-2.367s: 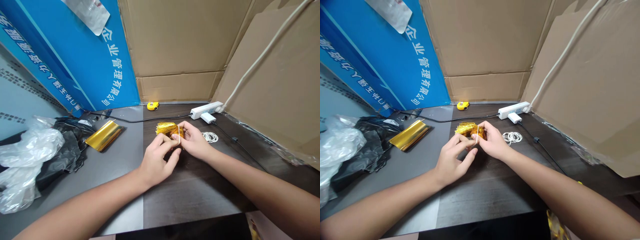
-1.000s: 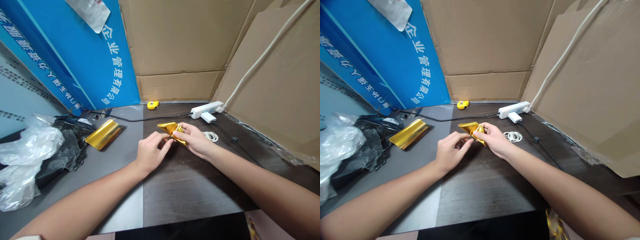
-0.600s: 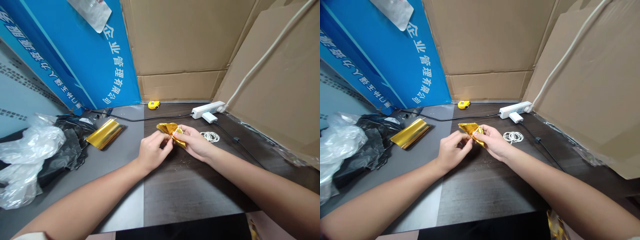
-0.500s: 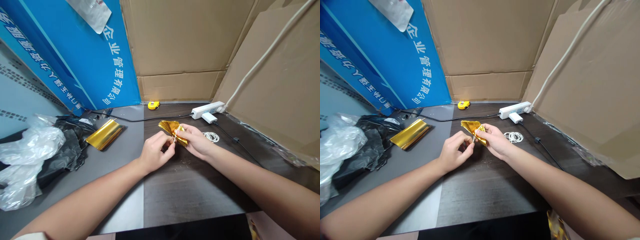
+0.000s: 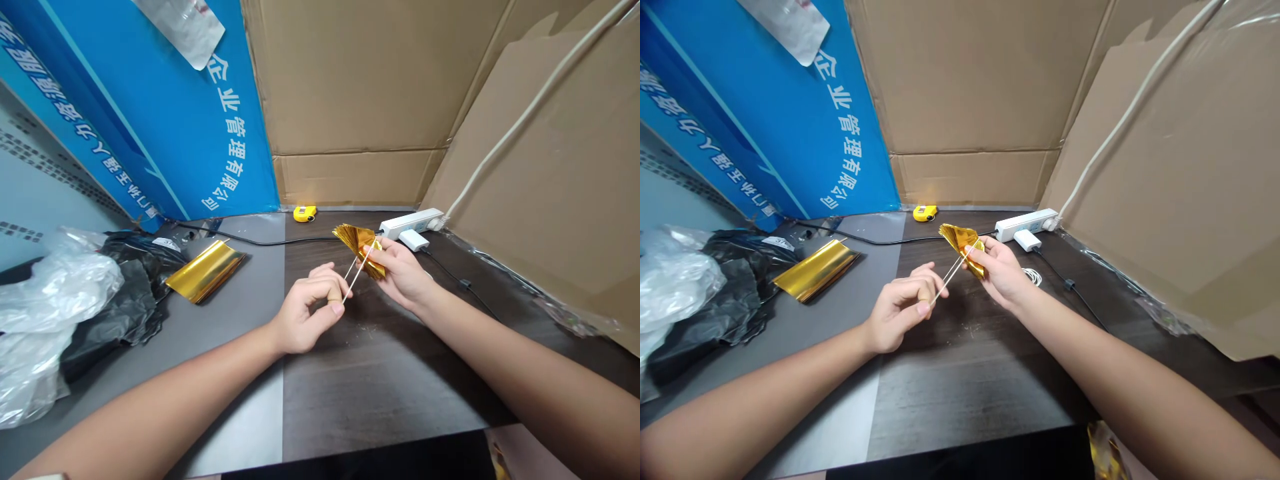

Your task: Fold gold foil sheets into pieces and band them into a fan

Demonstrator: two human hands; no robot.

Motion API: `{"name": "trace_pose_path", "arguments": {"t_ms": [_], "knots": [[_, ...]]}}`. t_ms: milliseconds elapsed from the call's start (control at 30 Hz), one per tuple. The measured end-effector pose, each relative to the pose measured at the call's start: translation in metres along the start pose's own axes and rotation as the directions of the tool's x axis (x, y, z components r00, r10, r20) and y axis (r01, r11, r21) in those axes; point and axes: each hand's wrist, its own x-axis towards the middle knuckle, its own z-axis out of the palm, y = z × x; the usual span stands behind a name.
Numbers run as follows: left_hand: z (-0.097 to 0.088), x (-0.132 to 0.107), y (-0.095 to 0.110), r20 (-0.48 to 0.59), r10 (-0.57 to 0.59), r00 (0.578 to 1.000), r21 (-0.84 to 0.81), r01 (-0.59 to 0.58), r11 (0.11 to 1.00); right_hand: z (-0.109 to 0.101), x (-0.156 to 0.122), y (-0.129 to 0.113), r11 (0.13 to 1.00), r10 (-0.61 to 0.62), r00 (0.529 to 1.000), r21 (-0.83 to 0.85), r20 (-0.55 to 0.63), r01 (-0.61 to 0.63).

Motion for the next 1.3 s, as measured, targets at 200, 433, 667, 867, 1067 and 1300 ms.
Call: {"name": "trace_pose_path", "arguments": {"t_ms": [200,433,667,867,1067,1300], "knots": [[0.006,0.0,-0.004,-0.085,-0.166,0.982,-0.429,0.114,0.896,-0.003,0.004,0.0,0.994,-0.11,0.992,0.005,-0.065,0.11],[0.006,0.011,0.006,-0.042,-0.451,0.891,-0.865,0.194,0.463,0.004,-0.001,0.001,0.99,-0.14,0.988,0.018,-0.062,0.142],[-0.001,0.016,0.004,0.036,-0.513,0.858,-0.92,0.229,0.318,0.012,-0.007,0.004,0.992,-0.098,0.995,0.079,-0.014,0.099],[0.006,0.018,0.007,-0.034,-0.539,0.842,-0.901,0.208,0.382,0.017,-0.011,0.005,0.989,-0.031,0.999,0.143,0.007,0.03],[0.012,0.025,0.006,-0.178,-0.744,0.644,-0.915,0.17,0.366,0.022,-0.014,0.009,0.99,-0.082,0.996,0.117,0.023,0.078],[0.014,0.028,-0.006,-0.155,-0.776,0.611,-0.942,0.144,0.302,0.024,-0.015,0.013,0.988,-0.156,0.982,0.03,0.107,0.154]]}}
